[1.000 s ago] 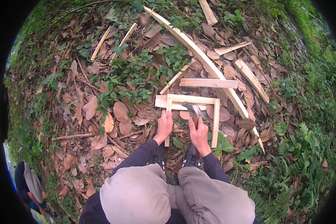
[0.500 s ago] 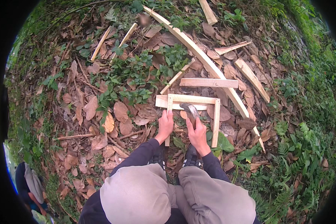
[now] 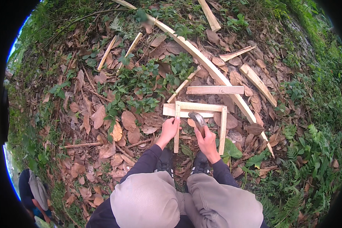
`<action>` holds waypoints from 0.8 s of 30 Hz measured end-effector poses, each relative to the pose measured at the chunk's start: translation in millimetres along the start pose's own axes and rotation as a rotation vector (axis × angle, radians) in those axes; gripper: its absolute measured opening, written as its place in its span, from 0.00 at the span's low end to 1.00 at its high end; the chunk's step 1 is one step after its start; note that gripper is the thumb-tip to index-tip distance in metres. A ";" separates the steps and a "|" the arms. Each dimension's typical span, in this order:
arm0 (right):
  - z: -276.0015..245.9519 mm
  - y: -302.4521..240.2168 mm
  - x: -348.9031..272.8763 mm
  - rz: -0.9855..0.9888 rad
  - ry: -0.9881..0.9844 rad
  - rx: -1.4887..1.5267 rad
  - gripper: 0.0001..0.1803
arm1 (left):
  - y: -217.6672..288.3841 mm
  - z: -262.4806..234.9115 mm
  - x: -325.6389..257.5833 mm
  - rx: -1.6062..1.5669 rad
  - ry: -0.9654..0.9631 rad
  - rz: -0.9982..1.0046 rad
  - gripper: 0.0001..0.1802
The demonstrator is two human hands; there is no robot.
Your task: The person sits on the forest floor and uses a small axe to split thin wooden planks into smaller pieces. They repeatedly pick up planks, position them on the ground, and strike them with the axe to create kindling.
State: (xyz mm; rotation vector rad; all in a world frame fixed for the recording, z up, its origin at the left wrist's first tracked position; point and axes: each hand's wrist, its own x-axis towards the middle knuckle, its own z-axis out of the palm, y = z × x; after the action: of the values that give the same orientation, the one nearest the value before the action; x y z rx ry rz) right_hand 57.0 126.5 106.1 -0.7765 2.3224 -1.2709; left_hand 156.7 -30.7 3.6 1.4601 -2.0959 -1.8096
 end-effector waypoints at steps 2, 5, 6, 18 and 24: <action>-1.1 0.5 -0.7 0.009 -0.040 -0.031 0.17 | -3.0 -17.7 12.1 0.167 -0.104 -0.043 0.27; -10.7 7.1 3.5 0.007 -0.062 -0.035 0.16 | 16.8 -30.6 11.2 0.389 -0.036 0.116 0.28; -17.9 8.1 7.7 -0.002 -0.070 -0.048 0.17 | 28.5 -34.7 11.2 0.436 -0.083 0.161 0.33; -145.4 -43.5 115.0 -0.293 -0.456 -0.446 0.17 | 145.1 -206.8 35.9 0.809 -0.462 0.217 0.22; -167.7 -139.5 158.9 -0.404 -0.774 -0.841 0.20 | 93.6 -170.4 11.1 0.878 -0.599 0.705 0.20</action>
State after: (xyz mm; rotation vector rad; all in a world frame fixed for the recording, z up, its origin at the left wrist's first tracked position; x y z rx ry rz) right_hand -121.1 73.3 301.7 -1.6876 1.9931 0.0524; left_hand 185.8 -178.4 127.2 -0.0175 -3.3213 -1.1386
